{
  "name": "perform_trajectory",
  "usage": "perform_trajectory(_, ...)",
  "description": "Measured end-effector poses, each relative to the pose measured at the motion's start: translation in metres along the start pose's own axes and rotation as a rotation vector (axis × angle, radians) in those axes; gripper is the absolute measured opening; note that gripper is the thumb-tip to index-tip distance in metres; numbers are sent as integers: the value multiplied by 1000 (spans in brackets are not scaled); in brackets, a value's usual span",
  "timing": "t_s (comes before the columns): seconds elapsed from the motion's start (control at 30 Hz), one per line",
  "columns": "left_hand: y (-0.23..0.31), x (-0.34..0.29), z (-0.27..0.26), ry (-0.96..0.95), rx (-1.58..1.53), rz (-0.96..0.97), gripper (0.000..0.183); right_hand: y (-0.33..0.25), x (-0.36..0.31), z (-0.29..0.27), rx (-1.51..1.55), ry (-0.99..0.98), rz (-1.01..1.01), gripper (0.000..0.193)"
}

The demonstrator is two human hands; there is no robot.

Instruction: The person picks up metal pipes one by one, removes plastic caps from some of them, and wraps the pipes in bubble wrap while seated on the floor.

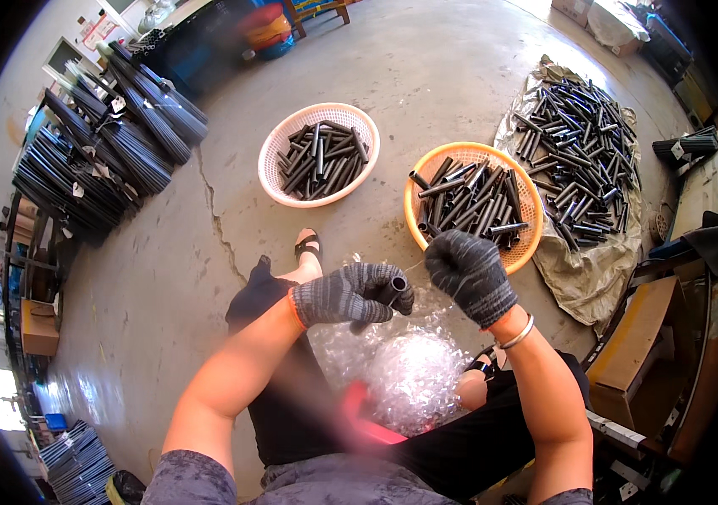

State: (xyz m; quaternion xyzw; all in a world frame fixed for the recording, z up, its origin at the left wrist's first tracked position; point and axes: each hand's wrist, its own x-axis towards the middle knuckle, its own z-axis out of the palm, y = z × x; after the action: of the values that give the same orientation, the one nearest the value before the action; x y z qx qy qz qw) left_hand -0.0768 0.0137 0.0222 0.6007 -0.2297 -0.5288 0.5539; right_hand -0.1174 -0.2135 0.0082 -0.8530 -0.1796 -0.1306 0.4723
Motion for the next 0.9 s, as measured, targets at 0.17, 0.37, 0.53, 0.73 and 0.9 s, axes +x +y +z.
perform_trajectory(0.17,-24,6,-10,2,69,209,27,-4,8,-18,919,29,612,6)
perform_trajectory(0.37,-16,1,-14,-13,-42,103,34,-17,1,-13,1483,-163,574,14)
perform_trajectory(0.53,-13,-4,-5,-5,-188,136,39,11,1,-22,904,-80,551,13)
perform_trajectory(0.73,-15,-29,-23,183,-446,257,37,72,-29,-58,-367,-444,443,14)
perform_trajectory(0.9,-12,-46,-34,396,-294,197,28,100,-49,-90,-855,-387,651,21)
